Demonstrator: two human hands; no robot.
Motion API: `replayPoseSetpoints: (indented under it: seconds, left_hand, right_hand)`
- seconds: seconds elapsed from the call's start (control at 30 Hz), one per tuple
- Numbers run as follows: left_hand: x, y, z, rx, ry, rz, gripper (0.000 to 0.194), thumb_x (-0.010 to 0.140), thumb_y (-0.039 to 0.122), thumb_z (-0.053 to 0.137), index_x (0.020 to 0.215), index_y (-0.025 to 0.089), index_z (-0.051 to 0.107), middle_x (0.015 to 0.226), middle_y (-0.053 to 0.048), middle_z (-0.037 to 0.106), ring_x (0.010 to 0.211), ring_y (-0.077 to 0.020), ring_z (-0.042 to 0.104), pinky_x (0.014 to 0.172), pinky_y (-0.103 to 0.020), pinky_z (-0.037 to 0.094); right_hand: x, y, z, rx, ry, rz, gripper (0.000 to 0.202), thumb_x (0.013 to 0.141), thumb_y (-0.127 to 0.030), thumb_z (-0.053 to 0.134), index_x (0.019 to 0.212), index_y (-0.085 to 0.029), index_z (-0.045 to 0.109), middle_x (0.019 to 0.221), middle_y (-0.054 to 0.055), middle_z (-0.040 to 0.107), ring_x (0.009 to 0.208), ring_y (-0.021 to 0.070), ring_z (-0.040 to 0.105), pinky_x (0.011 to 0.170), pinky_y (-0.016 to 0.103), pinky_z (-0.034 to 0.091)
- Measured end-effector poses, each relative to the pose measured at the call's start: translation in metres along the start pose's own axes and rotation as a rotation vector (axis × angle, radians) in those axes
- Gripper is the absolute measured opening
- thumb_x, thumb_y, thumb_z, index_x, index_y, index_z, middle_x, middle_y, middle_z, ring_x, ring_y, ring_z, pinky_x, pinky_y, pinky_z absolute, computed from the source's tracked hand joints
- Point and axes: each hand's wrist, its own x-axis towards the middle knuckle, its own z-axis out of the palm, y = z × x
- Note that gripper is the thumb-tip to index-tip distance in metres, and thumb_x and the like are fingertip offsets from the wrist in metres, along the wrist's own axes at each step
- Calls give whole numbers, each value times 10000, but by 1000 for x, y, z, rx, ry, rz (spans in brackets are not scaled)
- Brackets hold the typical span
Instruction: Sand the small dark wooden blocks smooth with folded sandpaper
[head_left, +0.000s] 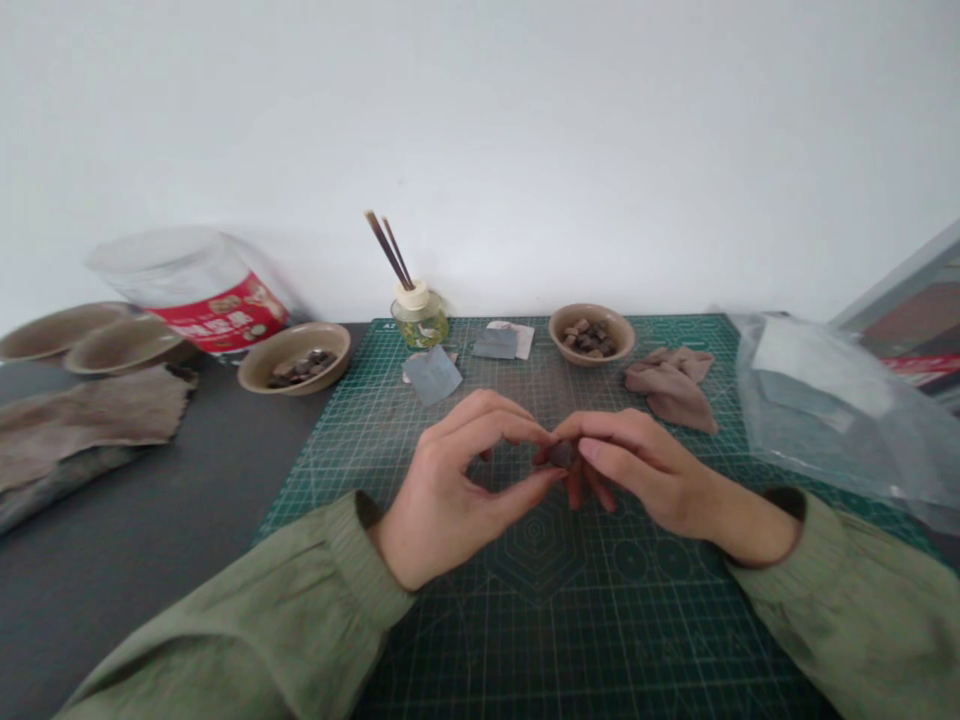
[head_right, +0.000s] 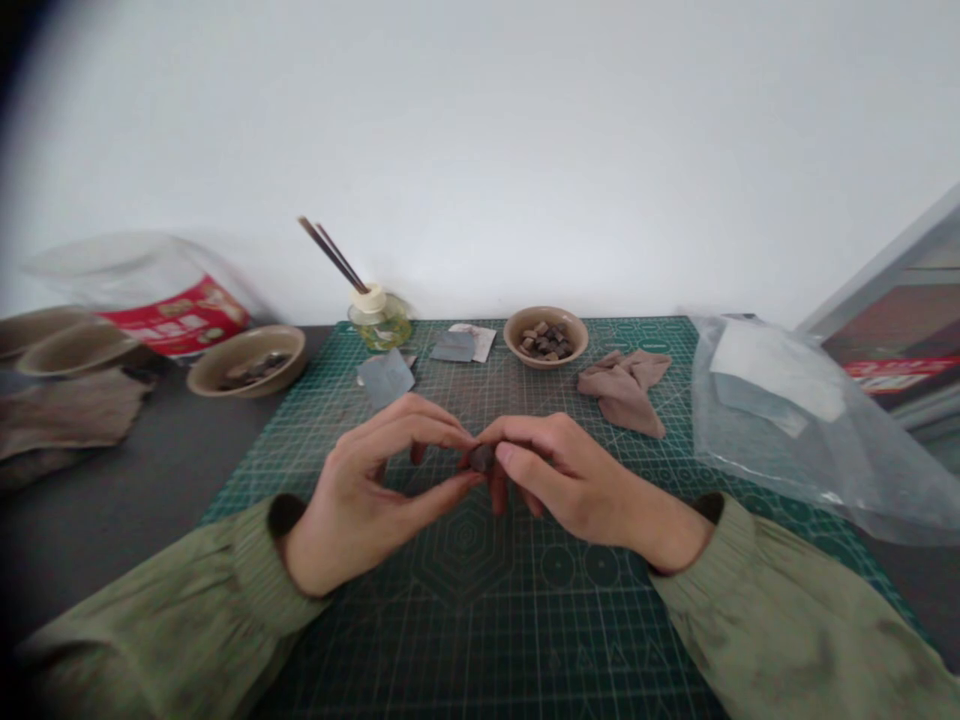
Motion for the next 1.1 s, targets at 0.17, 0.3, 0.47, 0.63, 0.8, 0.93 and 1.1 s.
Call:
replayPoseSetpoints:
  seconds: [0.17, 0.3, 0.47, 0.63, 0.8, 0.93, 1.1]
  left_hand:
    - [-1, 0, 0, 8, 16, -16, 214, 930, 144, 911, 1095, 231, 806, 1047, -59, 817, 954, -207, 752, 712, -338, 553]
    - [-2, -2, 1, -5, 30, -6, 229, 925, 131, 918, 1091, 237, 802, 1050, -46, 820, 964, -196, 750, 726, -334, 550]
    - [-4, -4, 0, -15, 36, 13, 259, 927, 87, 906, 1100, 246, 796, 1051, -26, 814, 967, -175, 745, 743, -321, 548]
    - [-4, -3, 2, -20, 26, 30, 285, 936, 95, 901, 1132, 256, 772, 1066, -23, 800, 976, -179, 737, 746, -321, 549]
    - [1, -8, -2, 239, -4, -26, 434, 978, 168, 821, 1382, 230, 675, 1248, -105, 756, 1140, -278, 710, 950, -437, 601]
    - [6, -23, -14, 756, -29, -131, 531, 995, 285, 779, 1485, 158, 619, 1543, -268, 624, 1436, -482, 603, 1177, -681, 515]
    - [9, -43, -35, 1041, -174, -373, 604, 1097, 407, 646, 1625, 130, 556, 1601, -279, 595, 1465, -483, 594, 1204, -660, 506]
  right_hand:
    - [0, 1, 0, 17, 87, 0, 332, 1183, -455, 598, 1228, -169, 759, 865, 29, 780, 584, 119, 617, 525, 228, 480]
    - [2, -3, 1, -139, 134, -30, 239, 1073, -407, 793, 1166, -187, 774, 881, 26, 774, 674, 136, 646, 572, 241, 478]
    - [2, -6, 0, -174, 126, -74, 223, 1033, -338, 846, 1195, -205, 770, 921, 13, 766, 700, 132, 646, 589, 240, 503]
    - [2, -5, 0, -153, 128, -76, 235, 999, -305, 884, 1167, -216, 746, 915, -3, 752, 683, 123, 647, 584, 234, 510]
    - [6, 1, 0, -252, 295, -19, 294, 926, -304, 937, 1032, -225, 674, 786, -33, 687, 627, 133, 614, 556, 255, 485]
    - [9, 4, 0, -446, 328, -27, 263, 935, -268, 876, 985, -236, 620, 705, -57, 644, 581, 131, 591, 548, 272, 444]
    - [12, 9, -2, -482, 317, 25, 244, 900, -219, 857, 979, -238, 627, 758, -41, 700, 603, 134, 608, 571, 282, 467]
